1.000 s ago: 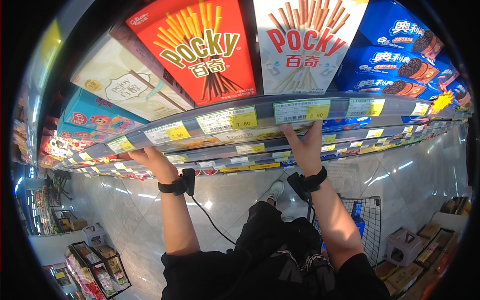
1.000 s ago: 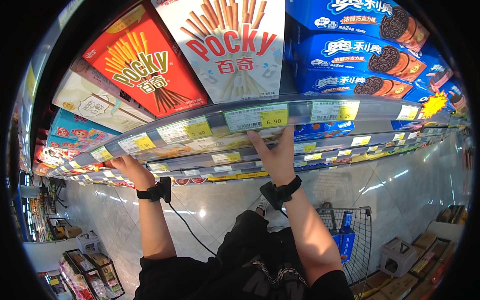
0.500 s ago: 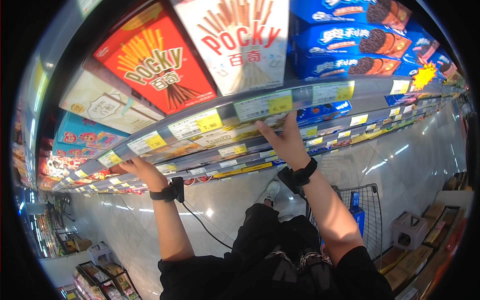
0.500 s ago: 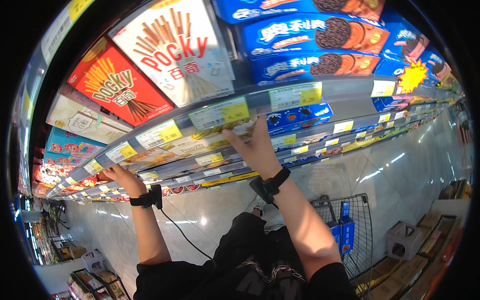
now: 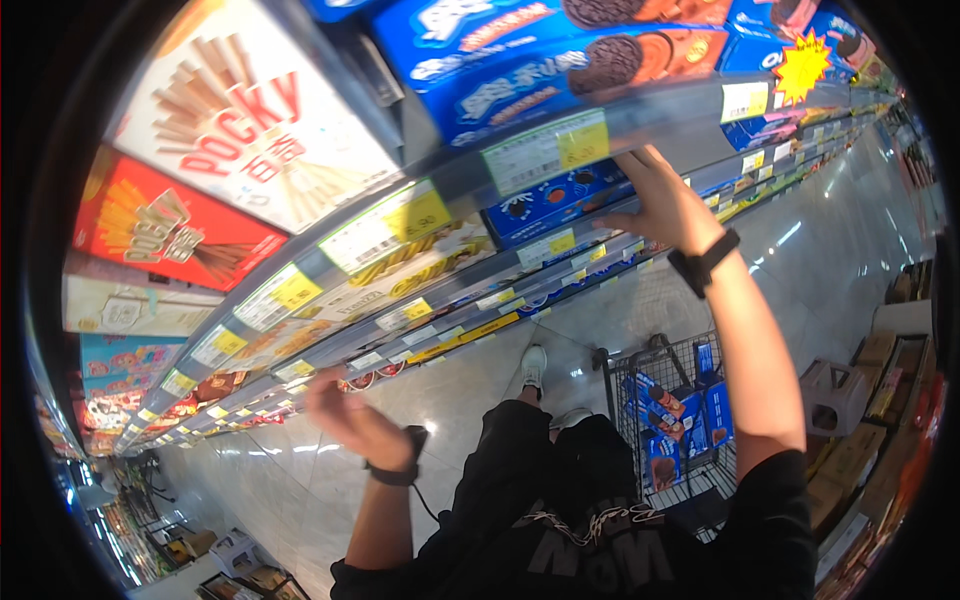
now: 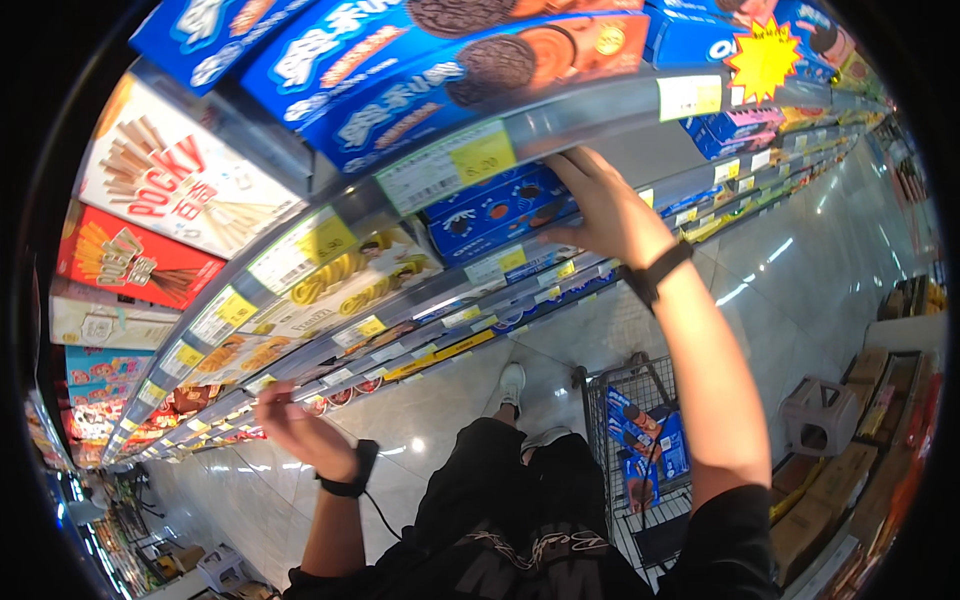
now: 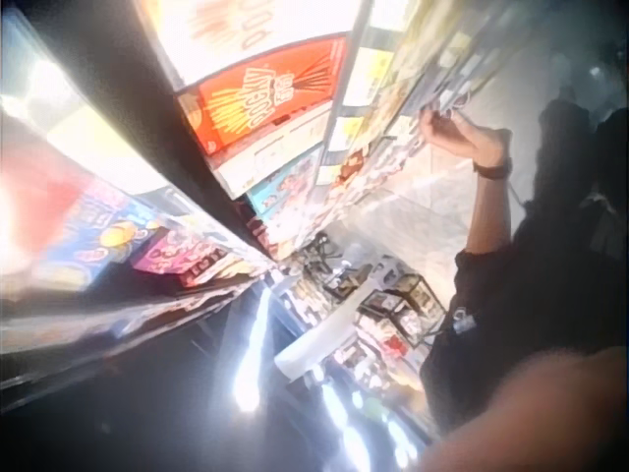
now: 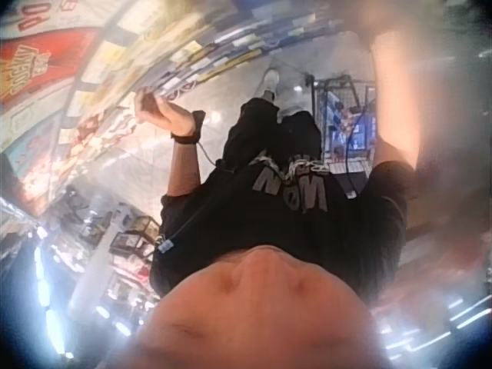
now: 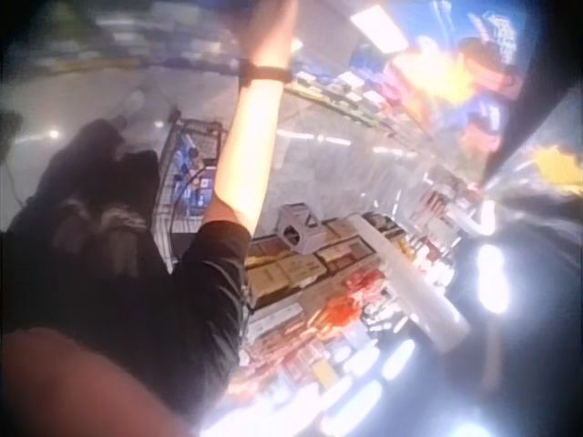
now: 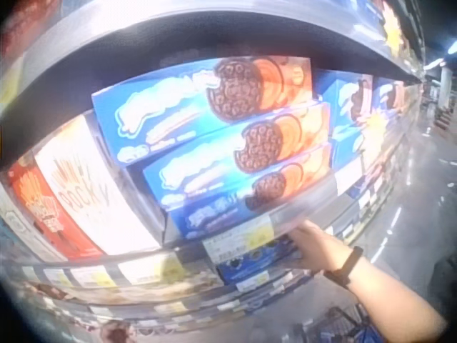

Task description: Selecting and picking up multiple boxes of Oreo cookies from supermarket shelves and placing them into a shopping cart.

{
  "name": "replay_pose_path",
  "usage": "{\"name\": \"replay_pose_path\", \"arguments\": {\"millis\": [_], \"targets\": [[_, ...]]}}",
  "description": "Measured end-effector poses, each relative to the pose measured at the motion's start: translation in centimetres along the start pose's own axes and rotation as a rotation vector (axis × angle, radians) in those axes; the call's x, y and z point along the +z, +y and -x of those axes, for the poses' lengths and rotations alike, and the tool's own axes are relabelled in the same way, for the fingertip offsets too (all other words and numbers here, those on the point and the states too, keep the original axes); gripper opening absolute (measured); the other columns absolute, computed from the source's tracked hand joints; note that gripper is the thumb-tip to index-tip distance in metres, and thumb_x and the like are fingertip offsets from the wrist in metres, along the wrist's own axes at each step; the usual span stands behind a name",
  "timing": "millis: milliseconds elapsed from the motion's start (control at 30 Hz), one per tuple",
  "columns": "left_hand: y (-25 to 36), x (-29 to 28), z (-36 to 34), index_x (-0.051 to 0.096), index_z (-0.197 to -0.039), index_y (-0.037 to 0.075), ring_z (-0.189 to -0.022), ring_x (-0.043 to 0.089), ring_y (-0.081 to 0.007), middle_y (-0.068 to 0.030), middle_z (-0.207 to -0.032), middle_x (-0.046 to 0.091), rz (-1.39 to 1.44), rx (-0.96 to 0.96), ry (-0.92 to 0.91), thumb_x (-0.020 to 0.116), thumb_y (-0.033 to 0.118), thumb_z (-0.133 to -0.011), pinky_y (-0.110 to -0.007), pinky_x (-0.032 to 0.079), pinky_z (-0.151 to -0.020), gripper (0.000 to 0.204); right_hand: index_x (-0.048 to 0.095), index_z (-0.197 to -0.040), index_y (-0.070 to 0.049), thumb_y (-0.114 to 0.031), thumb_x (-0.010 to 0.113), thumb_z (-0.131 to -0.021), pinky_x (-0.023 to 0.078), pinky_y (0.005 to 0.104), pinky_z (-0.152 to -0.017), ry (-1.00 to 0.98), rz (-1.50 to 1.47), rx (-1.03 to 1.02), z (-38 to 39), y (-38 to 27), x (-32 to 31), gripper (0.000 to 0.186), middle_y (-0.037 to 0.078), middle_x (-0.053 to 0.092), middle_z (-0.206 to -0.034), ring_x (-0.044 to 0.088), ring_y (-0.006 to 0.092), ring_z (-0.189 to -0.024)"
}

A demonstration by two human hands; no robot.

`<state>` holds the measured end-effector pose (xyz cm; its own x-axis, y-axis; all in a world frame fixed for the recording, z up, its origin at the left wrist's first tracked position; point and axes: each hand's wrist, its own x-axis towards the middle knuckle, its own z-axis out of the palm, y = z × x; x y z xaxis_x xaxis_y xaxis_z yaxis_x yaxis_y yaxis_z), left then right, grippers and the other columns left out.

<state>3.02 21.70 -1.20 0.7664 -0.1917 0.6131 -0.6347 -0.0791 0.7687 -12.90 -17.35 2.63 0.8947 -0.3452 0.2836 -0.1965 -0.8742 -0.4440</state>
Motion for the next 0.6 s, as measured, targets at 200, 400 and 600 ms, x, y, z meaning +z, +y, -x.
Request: {"name": "replay_pose_path", "arguments": {"millis": [200, 400, 600], "targets": [[5.1, 10.8, 1.7, 0.049, -0.135, -0.004, -0.128, 0.052, -0.0374, -0.0226, -0.135, 0.055, 0.073, 0.124, -0.665, 0.069, 0.005, -0.083, -0.045, 0.038, -0.111, 0.056, 0.056, -0.135, -0.002, -0.048, 0.086, -0.071, 0.044, 0.0424, -0.107, -0.121, 0.049, -0.143, -2.7, 5.1, -0.1, 0.084, 0.022, 0.06, -0.131, 0.056, 0.0391, -0.123], [5.6, 19.0, -0.3, 0.051, -0.137, -0.003, -0.131, 0.048, -0.0439, -0.0227, -0.137, 0.054, -0.041, 0.339, -0.759, 0.071, 0.01, -0.084, -0.051, 0.036, -0.112, 0.059, 0.059, -0.133, -0.003, -0.049, 0.08, -0.079, 0.046, 0.0424, -0.105, -0.084, 0.153, -0.148, -1.8, 5.5, 0.3, 0.074, 0.017, 0.061, -0.132, 0.057, 0.0382, -0.121], [4.7, 22.2, -1.9, 0.046, -0.143, -0.001, -0.137, 0.039, -0.048, -0.0274, -0.147, 0.042, -0.315, 0.432, -0.774, 0.071, 0.015, -0.087, -0.053, 0.035, -0.113, 0.064, 0.058, -0.137, -0.005, -0.042, 0.082, -0.077, 0.046, 0.0423, -0.106, -0.137, 0.099, -0.059, -0.2, 7.6, -2.3, 0.074, 0.016, 0.057, -0.137, 0.053, 0.0374, -0.128]]}}
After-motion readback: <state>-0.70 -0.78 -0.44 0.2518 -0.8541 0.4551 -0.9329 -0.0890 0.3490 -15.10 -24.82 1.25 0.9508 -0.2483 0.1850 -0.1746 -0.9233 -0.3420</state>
